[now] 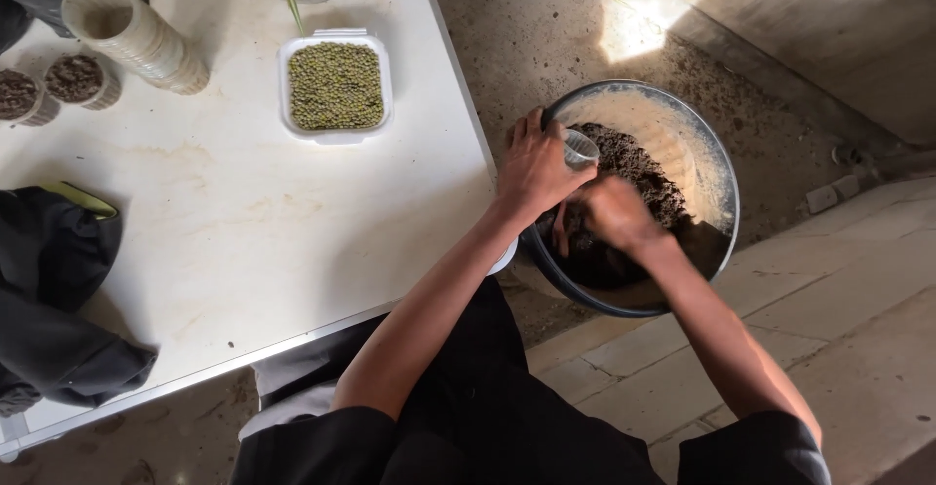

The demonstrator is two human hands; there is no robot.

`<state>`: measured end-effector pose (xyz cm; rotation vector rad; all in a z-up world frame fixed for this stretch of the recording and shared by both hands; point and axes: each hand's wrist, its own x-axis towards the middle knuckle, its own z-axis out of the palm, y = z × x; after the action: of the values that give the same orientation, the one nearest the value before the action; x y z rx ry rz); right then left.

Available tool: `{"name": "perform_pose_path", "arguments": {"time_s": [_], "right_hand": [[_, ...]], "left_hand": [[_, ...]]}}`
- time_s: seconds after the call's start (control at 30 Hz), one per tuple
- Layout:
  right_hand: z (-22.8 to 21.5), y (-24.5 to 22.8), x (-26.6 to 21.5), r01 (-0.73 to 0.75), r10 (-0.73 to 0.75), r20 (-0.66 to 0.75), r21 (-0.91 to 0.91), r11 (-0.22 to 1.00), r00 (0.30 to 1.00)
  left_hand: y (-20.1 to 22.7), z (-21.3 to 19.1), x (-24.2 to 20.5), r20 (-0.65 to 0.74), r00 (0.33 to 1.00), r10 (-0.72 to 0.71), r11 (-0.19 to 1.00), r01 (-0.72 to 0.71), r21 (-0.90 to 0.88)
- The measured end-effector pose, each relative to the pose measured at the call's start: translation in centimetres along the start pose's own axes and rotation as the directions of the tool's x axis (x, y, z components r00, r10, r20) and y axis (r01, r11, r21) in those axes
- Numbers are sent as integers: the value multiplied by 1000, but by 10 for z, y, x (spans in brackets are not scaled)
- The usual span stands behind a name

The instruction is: Filling small plastic cups with soil from a bucket using a small spoon in preparation for planting seeds.

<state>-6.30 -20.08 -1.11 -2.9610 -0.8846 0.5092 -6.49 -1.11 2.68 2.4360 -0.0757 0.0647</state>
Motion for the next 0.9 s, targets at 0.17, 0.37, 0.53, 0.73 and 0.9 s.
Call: {"name": "perform_pose_path", "arguments": {"time_s": [0.17,0.37,0.53,0.73,0.9], "right_hand": [[-30,-34,-26,170,-177,80,91,981,981],[-83,-28,-35,-38,38,-31,13,999,999],[-88,12,-26,-247,243,-85,-48,968,966],[-17,35,18,-207,206,-255,23,978,945],[26,68,33,-35,36,-38,40,999,999]], "left_hand": [[-7,14,5,-5,1000,-17,1000,17,3],[1,-2,-1,9,1000,-18,998,19,-61],[-6,13,7,5,999,-34,997,34,-65],[1,-2,4,42,999,-25,998,27,-48],[-1,-1,3,-3,1000,-3,998,3,-62]]}}
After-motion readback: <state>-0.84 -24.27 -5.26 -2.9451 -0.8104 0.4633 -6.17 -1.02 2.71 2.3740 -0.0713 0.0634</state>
